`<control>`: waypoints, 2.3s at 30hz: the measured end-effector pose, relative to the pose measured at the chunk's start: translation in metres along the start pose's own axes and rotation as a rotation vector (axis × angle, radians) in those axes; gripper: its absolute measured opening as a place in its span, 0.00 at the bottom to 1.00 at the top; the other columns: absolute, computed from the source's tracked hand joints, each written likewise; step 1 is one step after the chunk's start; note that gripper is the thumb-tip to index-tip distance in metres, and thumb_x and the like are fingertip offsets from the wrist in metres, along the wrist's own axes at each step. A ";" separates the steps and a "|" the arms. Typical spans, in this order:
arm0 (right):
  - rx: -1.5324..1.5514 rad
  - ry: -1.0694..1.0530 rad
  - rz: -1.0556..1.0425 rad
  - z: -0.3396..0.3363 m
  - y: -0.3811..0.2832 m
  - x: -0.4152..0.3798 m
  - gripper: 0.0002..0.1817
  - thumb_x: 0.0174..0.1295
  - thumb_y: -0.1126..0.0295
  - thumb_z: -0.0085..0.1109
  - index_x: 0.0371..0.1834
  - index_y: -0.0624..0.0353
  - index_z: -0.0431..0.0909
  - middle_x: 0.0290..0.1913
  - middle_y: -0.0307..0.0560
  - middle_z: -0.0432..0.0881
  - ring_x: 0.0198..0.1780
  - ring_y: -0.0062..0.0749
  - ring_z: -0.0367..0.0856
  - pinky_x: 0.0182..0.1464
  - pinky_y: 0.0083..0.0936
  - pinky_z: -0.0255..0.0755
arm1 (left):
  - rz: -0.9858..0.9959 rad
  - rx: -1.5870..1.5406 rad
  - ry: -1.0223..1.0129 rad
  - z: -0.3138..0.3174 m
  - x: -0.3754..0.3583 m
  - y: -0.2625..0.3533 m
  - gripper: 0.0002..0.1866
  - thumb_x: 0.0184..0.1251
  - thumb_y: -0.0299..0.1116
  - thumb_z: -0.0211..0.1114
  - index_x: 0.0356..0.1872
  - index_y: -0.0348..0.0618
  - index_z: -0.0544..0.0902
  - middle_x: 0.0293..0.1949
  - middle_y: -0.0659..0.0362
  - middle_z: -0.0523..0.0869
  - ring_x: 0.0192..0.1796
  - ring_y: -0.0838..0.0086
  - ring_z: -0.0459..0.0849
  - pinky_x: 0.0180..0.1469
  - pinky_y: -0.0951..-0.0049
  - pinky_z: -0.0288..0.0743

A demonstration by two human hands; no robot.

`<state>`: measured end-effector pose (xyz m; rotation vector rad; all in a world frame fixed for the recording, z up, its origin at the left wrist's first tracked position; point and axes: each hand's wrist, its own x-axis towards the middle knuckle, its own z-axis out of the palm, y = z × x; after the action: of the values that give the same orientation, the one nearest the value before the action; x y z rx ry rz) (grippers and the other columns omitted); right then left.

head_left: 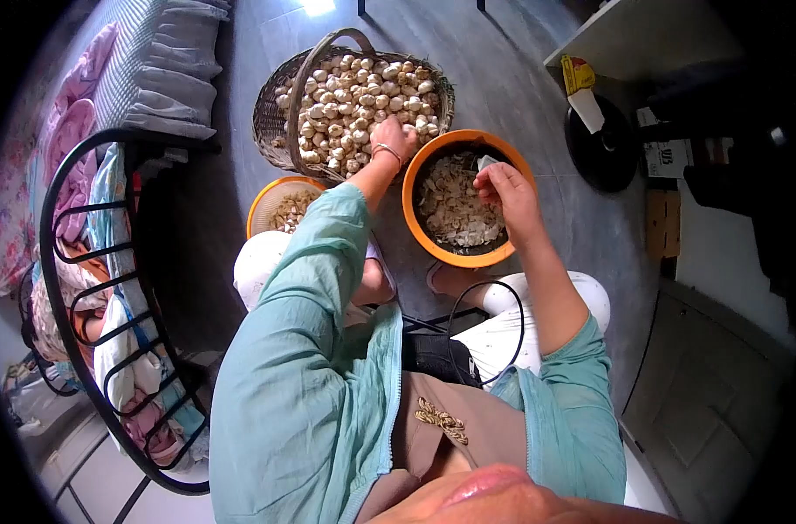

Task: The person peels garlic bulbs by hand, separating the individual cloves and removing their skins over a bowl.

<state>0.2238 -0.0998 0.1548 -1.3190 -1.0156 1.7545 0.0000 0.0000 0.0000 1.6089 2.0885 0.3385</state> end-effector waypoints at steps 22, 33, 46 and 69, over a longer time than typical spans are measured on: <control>-0.612 -0.231 -0.311 0.016 0.026 -0.001 0.24 0.55 0.70 0.63 0.56 0.57 0.69 0.43 0.42 0.76 0.42 0.23 0.77 0.44 0.22 0.73 | -0.194 -1.387 -0.658 -0.077 -0.166 0.044 0.14 0.71 0.34 0.52 0.47 0.33 0.75 0.40 0.54 0.82 0.40 0.70 0.83 0.45 0.71 0.81; 0.098 -0.260 0.062 0.012 0.020 -0.003 0.19 0.68 0.62 0.49 0.57 0.61 0.69 0.43 0.39 0.77 0.40 0.17 0.76 0.46 0.17 0.73 | -0.123 -1.167 -0.674 -0.092 -0.169 0.058 0.19 0.67 0.29 0.52 0.58 0.36 0.67 0.41 0.55 0.81 0.37 0.73 0.84 0.40 0.74 0.80; 0.109 -0.223 0.273 0.010 0.024 -0.002 0.19 0.68 0.50 0.44 0.43 0.54 0.71 0.31 0.36 0.76 0.27 0.17 0.72 0.29 0.14 0.68 | 0.420 -0.455 -0.317 -0.103 -0.168 0.066 0.23 0.56 0.39 0.68 0.49 0.38 0.74 0.28 0.56 0.79 0.31 0.71 0.79 0.36 0.71 0.74; -0.124 -0.291 0.234 0.007 0.025 -0.006 0.17 0.66 0.54 0.52 0.48 0.54 0.69 0.42 0.38 0.76 0.40 0.21 0.77 0.42 0.20 0.73 | 0.706 -0.003 -0.206 -0.097 -0.167 0.051 0.12 0.64 0.43 0.57 0.39 0.47 0.75 0.30 0.50 0.83 0.34 0.54 0.82 0.32 0.57 0.75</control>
<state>0.2162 -0.1168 0.1362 -1.3268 -1.1844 2.1371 0.0256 -0.1360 0.1439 2.2335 1.3142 0.3797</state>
